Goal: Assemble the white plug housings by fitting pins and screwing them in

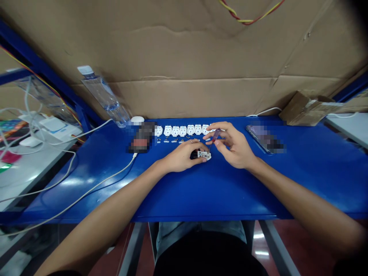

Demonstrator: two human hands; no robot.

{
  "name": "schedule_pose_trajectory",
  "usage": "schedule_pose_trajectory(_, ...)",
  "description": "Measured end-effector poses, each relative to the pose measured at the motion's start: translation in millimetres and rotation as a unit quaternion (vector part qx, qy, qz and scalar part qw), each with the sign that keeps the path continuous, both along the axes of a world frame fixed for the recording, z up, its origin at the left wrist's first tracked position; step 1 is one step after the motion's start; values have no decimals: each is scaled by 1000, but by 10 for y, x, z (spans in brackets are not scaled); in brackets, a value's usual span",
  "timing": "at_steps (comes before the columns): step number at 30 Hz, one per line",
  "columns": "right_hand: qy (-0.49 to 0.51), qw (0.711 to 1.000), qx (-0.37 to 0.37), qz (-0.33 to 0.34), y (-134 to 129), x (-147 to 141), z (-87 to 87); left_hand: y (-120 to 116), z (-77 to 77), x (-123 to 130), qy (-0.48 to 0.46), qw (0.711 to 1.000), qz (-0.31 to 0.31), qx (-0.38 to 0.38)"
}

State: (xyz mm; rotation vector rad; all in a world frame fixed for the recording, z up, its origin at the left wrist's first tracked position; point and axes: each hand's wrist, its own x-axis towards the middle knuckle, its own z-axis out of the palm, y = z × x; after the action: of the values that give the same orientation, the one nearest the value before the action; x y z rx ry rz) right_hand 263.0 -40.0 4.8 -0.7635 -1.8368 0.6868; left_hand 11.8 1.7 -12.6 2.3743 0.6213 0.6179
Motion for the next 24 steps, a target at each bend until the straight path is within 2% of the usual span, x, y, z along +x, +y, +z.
schedule_pose_trajectory(3, -8, 998, 44, -37, -8, -18, 16, 0, -6, -1, 1, 1000, 4, 0)
schedule_pose_trajectory(5, -6, 998, 42, -44, -4, -22, 4, 2, -9, -5, -3, 1000, 0, -1)
schedule_pose_trajectory(10, 18, 1000, 15, -5, 29, 21, -39, 8, -7, -9, 0, 1000, -5, 0)
schedule_pose_trajectory(17, 30, 999, 5, 32, -3, 33, 7, 4, -4, 5, -5, 1000, -7, 10)
schedule_pose_trajectory(21, 85, 996, 11, 9, -9, 60, 67, -2, 2, 4, -7, 1000, 3, -5)
schedule_pose_trajectory(24, -3, 1000, 7, -29, 26, 120, 127, -1, 0, -1, -10, 999, 29, -17)
